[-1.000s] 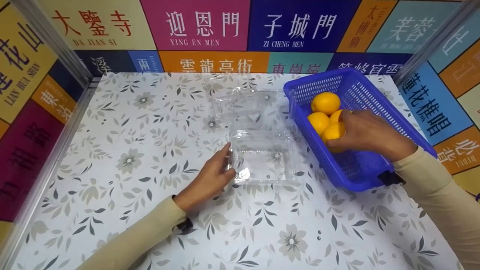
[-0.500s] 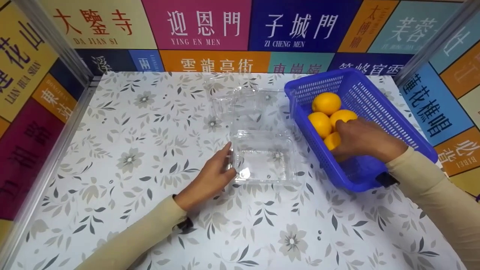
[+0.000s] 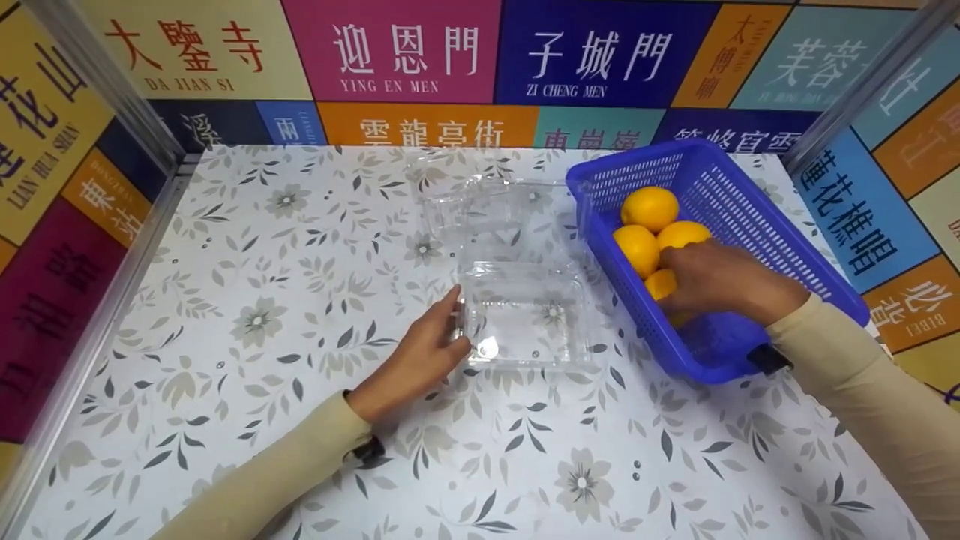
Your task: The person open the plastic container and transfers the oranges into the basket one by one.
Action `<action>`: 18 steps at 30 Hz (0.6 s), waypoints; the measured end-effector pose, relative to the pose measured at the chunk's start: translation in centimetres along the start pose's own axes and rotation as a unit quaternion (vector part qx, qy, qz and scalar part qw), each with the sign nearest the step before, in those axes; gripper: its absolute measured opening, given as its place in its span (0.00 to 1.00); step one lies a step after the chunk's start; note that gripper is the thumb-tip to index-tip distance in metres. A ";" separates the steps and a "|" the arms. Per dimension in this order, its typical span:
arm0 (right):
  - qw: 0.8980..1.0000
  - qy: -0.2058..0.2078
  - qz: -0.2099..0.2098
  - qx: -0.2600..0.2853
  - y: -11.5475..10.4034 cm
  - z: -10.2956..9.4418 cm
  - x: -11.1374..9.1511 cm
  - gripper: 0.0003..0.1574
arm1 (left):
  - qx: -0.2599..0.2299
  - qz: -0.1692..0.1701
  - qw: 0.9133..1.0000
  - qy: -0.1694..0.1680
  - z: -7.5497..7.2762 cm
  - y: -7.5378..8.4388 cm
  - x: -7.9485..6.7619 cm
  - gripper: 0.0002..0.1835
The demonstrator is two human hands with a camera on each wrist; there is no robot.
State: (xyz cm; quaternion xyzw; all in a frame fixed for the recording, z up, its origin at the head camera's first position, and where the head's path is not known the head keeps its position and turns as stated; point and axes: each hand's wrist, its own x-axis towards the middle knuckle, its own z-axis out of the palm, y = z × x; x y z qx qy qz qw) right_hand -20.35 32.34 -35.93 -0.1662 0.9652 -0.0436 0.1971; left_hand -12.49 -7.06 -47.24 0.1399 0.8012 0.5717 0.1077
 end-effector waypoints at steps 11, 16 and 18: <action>0.995 0.058 0.033 0.071 -0.4 -0.8 0.1 0.38 | -0.004 0.001 1.000 -0.004 0.0 0.0 0.1 0.42; 0.993 0.071 0.034 0.089 -0.8 -0.8 0.1 0.39 | 0.007 0.003 1.000 0.014 -0.3 0.1 0.0 0.39; 0.992 0.076 0.033 0.095 -0.9 -0.7 0.1 0.42 | 0.019 0.004 1.000 0.025 -0.5 0.2 0.0 0.38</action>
